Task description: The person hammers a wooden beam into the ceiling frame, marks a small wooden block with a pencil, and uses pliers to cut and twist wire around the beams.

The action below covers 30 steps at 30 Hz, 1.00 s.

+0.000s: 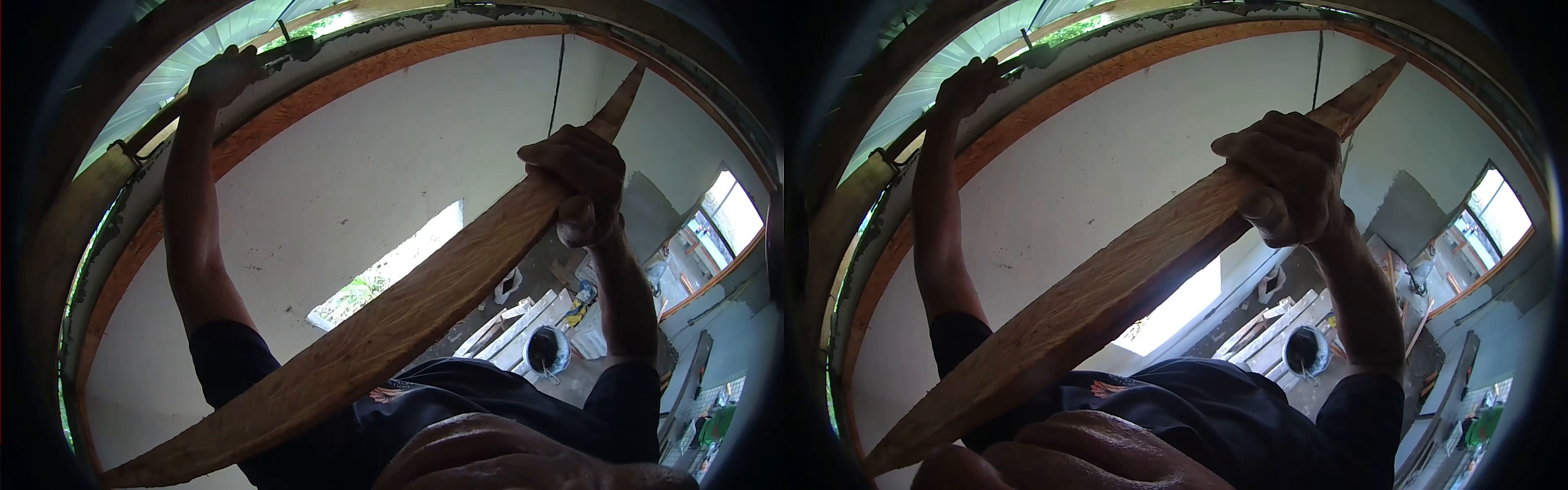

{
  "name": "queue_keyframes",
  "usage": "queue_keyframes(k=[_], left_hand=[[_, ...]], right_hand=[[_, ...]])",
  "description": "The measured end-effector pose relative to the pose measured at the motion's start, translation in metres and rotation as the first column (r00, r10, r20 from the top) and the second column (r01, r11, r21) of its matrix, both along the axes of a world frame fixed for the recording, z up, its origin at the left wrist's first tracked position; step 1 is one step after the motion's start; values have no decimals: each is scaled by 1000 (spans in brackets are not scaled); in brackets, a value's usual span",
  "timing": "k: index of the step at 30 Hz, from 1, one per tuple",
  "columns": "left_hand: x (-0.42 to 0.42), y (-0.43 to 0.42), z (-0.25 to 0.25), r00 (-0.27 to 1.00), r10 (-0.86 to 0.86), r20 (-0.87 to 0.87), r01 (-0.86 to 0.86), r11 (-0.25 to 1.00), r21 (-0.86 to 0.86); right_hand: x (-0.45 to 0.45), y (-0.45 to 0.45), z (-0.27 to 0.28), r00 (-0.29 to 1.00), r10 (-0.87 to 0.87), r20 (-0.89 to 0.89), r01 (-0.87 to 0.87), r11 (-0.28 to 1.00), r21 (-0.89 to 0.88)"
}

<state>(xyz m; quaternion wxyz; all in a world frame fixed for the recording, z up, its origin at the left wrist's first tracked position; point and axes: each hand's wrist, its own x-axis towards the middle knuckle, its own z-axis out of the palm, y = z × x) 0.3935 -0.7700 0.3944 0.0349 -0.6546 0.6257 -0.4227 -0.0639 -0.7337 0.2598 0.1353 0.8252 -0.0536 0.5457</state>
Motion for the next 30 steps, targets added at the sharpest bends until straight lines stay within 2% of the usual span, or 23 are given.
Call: queue_keyframes(k=[3, 4, 7, 9, 10, 11, 12, 13, 14, 16, 18, 20, 22, 23, 24, 25, 26, 29, 30], left_hand=[[24, 4, -3, 997, -48, -62, 48, 999, -8], [27, 10, -4, 987, -59, -149, 59, 998, -8], [62, -6, 9, 982, 38, -185, -3, 983, 185], [59, 5, 11, 903, 66, -425, -12, 992, 129], [57, 8, 12, 840, 73, -537, -20, 994, 104], [80, 4, 17, 738, 172, -653, -42, 977, 209], [78, -2, 17, 649, 236, -724, -71, 965, 251], [75, -9, 17, 552, 298, -779, -103, 951, 291], [79, -15, 14, 559, 294, -776, -117, 954, 277], [99, -29, 14, 605, 277, -747, -135, 960, 247], [87, -23, 14, 642, 274, -716, -140, 960, 242], [95, -20, 7, 609, 164, -776, -67, 986, 156], [116, -32, 4, 616, 134, -776, -75, 991, 111], [113, -33, 2, 614, 127, -779, -77, 992, 101], [103, -29, 2, 613, 122, -781, -78, 993, 94], [93, -24, 2, 616, 119, -779, -80, 993, 88], [84, -18, 3, 615, 123, -779, -78, 992, 96], [88, -19, 0, 616, 106, -780, -72, 994, 78], [88, -22, 6, 646, 183, -741, -141, 983, 120]], right_hand=[[0, -1, -1, 1000, -13, -2, 13, 1000, 14], [-1, -1, -1, 1000, -9, -9, 9, 1000, 14], [-4, -1, 1, 1000, 12, -25, -11, 998, 62], [-5, 1, 3, 999, 40, -35, -34, 988, 149], [1, -1, 5, 983, 172, 69, -178, 980, 84], [2, 1, 3, 961, 240, 135, -264, 942, 207], [10, -5, -1, 949, 233, 212, -269, 949, 164], [14, -12, -1, 958, 178, 227, -193, 980, 46], [17, -19, -2, 959, 120, 258, -106, 992, -69], [12, -25, -3, 978, -22, 205, 85, 949, -304], [13, -32, -4, 963, -56, 262, 165, 895, -415], [26, -43, -2, 925, -9, 379, 216, 835, -506], [36, -55, -1, 905, -5, 426, 262, 794, -548], [35, -54, 1, 905, -33, 424, 270, 814, -515], [34, -43, 4, 912, -63, 406, 233, 892, -387], [31, -29, 4, 918, -76, 390, 152, 974, -167], [31, -18, 5, 916, -85, 392, 108, 993, -36], [21, -8, 1, 923, -83, 375, 59, 995, 77], [23, -9, 3, 923, -74, 378, 83, 997, -6]])
